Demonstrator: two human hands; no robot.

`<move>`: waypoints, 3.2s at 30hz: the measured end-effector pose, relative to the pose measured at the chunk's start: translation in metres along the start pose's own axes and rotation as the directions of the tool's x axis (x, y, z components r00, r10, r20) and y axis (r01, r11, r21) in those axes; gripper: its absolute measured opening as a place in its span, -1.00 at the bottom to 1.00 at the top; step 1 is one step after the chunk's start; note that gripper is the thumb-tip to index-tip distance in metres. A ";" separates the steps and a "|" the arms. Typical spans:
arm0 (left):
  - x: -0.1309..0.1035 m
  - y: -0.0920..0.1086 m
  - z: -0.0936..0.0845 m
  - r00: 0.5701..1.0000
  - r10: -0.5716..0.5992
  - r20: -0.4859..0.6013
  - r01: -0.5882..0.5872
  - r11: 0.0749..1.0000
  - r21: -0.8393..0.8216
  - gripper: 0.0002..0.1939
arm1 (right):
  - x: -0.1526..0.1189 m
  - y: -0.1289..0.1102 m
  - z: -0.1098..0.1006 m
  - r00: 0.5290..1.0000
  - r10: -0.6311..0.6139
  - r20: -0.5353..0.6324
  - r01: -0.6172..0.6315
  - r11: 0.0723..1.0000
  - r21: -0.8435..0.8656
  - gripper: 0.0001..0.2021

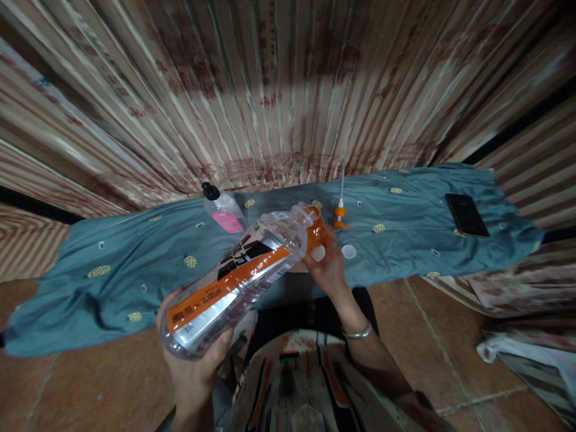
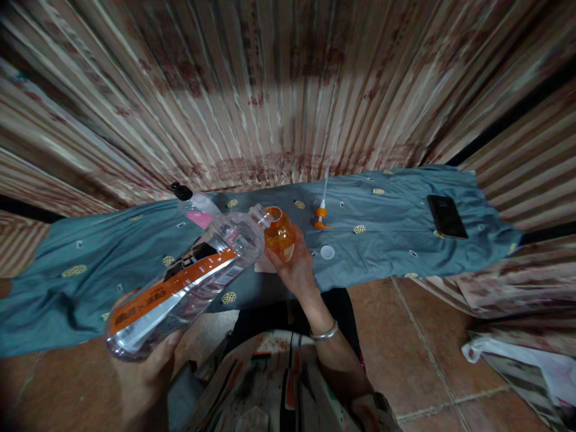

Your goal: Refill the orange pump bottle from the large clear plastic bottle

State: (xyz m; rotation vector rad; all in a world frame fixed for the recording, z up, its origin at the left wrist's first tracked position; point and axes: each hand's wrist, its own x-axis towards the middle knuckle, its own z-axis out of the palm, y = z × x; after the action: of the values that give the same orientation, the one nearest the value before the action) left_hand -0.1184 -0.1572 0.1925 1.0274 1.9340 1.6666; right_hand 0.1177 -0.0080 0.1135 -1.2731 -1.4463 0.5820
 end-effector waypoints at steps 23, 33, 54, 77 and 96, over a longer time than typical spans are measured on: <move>-0.003 -0.008 0.000 0.996 0.086 0.016 -0.087 0.995 0.049 -0.05 | -0.002 0.005 0.000 1.000 -0.018 -0.017 0.018 1.000 -0.013 -0.18; -0.004 -0.013 -0.001 0.993 0.116 0.024 -0.117 0.993 0.030 -0.05 | 0.000 0.003 -0.001 1.000 -0.005 0.005 0.005 1.000 -0.015 -0.20; -0.005 -0.011 0.000 0.995 0.098 0.017 -0.099 0.993 0.069 -0.05 | -0.001 0.003 -0.001 1.000 -0.009 -0.006 0.009 0.999 -0.031 -0.19; -0.003 -0.012 0.000 0.995 0.095 -0.003 -0.095 0.994 0.051 0.01 | -0.001 0.003 -0.003 1.000 0.012 0.012 -0.011 1.000 -0.028 -0.17; -0.006 -0.012 -0.001 0.998 0.069 -0.004 -0.068 0.997 0.048 0.02 | 0.000 0.001 -0.003 1.000 -0.015 0.002 0.016 0.999 -0.044 -0.21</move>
State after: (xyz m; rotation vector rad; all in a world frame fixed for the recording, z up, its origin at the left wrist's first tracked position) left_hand -0.1188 -0.1628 0.1799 1.1202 1.9717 1.6680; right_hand 0.1205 -0.0085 0.1130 -1.2946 -1.4762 0.5441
